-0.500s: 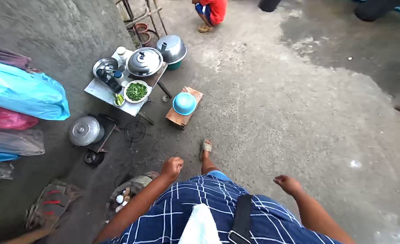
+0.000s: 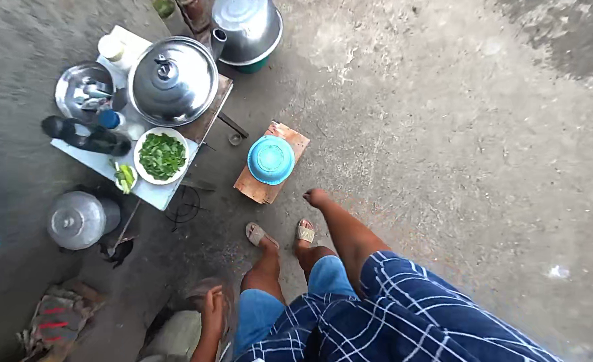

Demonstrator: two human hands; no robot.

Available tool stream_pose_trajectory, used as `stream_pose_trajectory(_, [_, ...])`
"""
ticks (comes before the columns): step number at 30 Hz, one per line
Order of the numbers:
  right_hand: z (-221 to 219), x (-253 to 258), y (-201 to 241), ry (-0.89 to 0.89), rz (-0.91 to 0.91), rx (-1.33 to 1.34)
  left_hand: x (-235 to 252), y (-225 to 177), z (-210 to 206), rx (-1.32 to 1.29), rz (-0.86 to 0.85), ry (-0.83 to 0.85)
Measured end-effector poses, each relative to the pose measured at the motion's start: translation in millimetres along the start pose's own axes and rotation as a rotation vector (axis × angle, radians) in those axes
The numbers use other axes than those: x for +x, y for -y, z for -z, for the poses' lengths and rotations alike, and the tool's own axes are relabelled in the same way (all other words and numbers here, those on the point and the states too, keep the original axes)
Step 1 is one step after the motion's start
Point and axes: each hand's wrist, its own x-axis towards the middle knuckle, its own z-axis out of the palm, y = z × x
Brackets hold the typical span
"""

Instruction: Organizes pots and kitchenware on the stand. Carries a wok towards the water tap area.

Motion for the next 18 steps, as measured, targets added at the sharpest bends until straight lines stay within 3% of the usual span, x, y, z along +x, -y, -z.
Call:
stream_pose_trajectory(5, [-29.6, 115.7, 36.1, -0.016, -0.132, 0.277, 76.7, 24.6, -22.8, 0.316, -0.141, 0.044])
stream_pose_trajectory(11, [-58.6, 242.8, 7.9, -0.295, -0.215, 0.723, 167.8, 50.3, -25.7, 0.145, -0.115, -0.05])
stream_pose_trajectory(14, [-57.9, 250.4, 18.5, -0.32, -0.249, 0.729, 180.2, 47.6, -24.2, 0.087, -0.089, -0.058])
stream_pose_trajectory(18, [-51.2, 212.9, 21.6, -0.465, -0.349, 0.633, 161.2, 32.6, -20.8, 0.06, -0.035, -0.038])
